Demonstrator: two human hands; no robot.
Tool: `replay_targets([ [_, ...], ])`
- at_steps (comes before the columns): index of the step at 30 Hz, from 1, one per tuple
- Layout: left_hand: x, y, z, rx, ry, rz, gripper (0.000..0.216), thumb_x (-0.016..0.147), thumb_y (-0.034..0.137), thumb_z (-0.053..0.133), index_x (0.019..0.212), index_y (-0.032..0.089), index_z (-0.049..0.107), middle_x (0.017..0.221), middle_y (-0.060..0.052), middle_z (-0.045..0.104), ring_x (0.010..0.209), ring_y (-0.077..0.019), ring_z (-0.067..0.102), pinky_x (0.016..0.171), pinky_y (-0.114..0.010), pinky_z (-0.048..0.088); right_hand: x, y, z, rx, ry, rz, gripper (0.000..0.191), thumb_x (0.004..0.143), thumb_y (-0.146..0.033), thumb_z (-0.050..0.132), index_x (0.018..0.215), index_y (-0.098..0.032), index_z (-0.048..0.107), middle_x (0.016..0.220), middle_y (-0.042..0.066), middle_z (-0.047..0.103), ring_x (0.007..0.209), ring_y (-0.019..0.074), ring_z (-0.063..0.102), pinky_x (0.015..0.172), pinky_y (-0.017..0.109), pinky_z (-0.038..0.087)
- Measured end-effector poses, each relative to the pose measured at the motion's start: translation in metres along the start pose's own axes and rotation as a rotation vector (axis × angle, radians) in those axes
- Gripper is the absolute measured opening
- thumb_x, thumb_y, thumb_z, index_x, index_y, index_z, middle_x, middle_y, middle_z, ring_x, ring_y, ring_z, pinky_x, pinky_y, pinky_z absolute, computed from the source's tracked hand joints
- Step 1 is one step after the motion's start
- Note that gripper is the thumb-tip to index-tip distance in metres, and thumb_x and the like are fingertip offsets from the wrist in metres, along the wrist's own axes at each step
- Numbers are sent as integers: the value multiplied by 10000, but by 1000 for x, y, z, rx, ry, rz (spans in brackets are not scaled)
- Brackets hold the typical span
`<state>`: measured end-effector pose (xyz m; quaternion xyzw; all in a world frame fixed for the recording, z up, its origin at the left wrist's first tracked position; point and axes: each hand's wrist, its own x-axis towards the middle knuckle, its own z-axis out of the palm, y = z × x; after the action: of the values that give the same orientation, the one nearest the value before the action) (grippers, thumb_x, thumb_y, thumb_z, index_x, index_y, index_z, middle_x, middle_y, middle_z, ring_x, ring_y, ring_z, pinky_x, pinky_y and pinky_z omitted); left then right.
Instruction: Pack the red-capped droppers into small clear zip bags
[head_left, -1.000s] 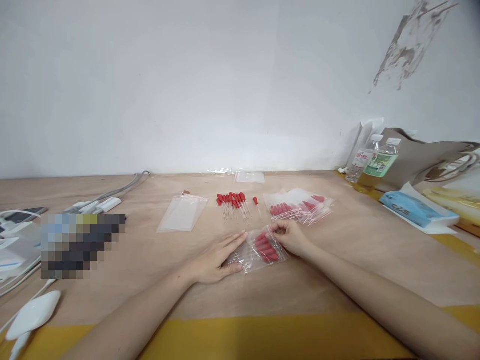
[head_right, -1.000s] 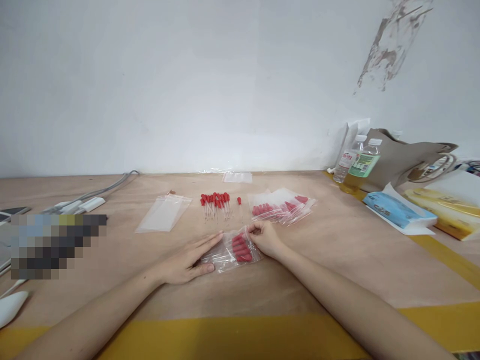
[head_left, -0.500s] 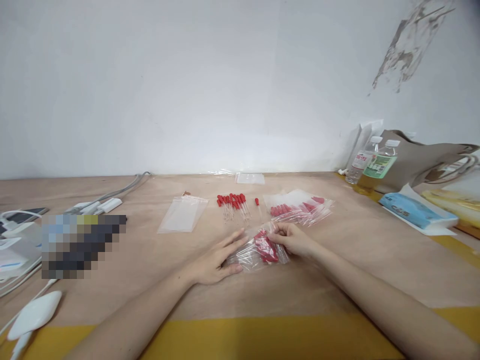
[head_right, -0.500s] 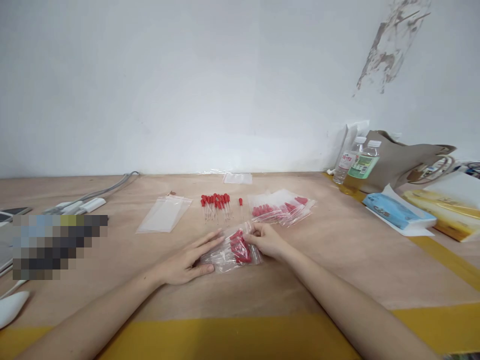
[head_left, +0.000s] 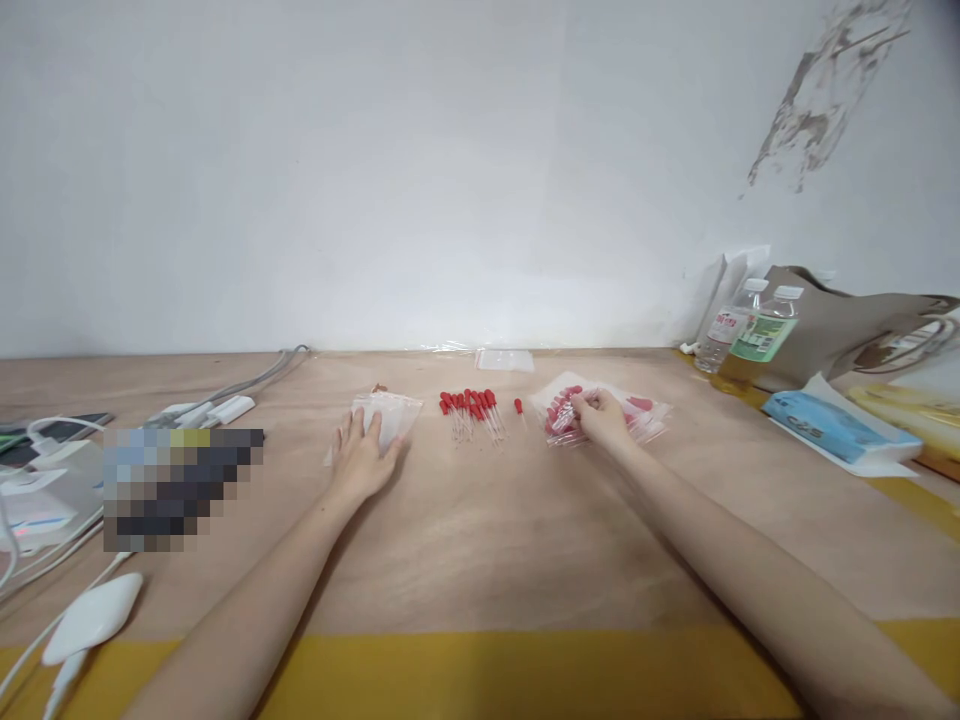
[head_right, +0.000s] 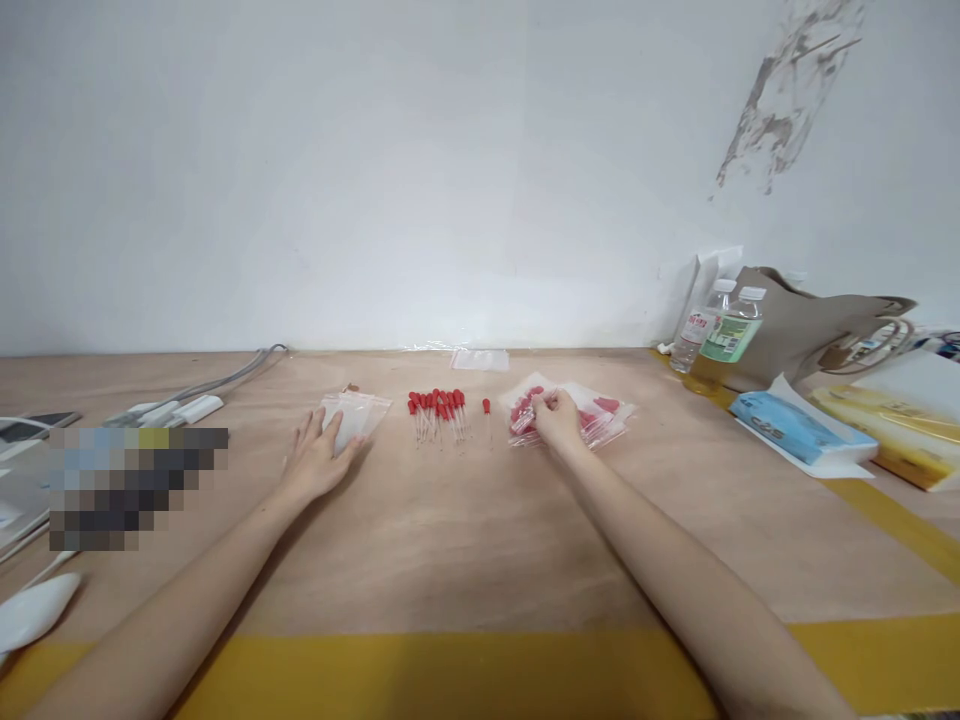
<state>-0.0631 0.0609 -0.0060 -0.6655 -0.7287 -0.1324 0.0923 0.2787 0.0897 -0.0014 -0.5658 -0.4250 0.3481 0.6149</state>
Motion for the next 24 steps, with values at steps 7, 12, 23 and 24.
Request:
replay_targets([
  [7,10,-14,11,39,-157,-116,663,866,486,215,1341,29,282,1394,-225,237,1298,-352,170,1005,-515,180,-23,9,9,-55,-240,192,205,626,-260,679,600,-165,499,482,29,587,429,151,585,407,265,508],
  [12,13,-19,15,60,-172,-105,593,871,430,210,1287,33,355,1357,-225,311,1254,-345,273,976,-494,234,-26,9,6,-124,-377,271,228,600,-320,700,575,-161,539,411,27,563,380,143,552,358,254,484],
  [23,13,-18,7,127,-131,-34,366,881,244,230,971,127,565,1079,-165,555,1024,-318,500,840,-465,355,-22,-39,2,-1302,-118,-319,334,793,-413,486,835,-114,629,925,200,627,911,305,576,734,375,423],
  [24,13,-18,7,131,-124,-31,357,880,237,241,952,131,574,1073,-158,563,1016,-320,506,854,-481,340,-22,-40,11,-1298,-153,-338,306,810,-373,467,879,-121,625,955,188,622,931,284,571,751,351,417],
])
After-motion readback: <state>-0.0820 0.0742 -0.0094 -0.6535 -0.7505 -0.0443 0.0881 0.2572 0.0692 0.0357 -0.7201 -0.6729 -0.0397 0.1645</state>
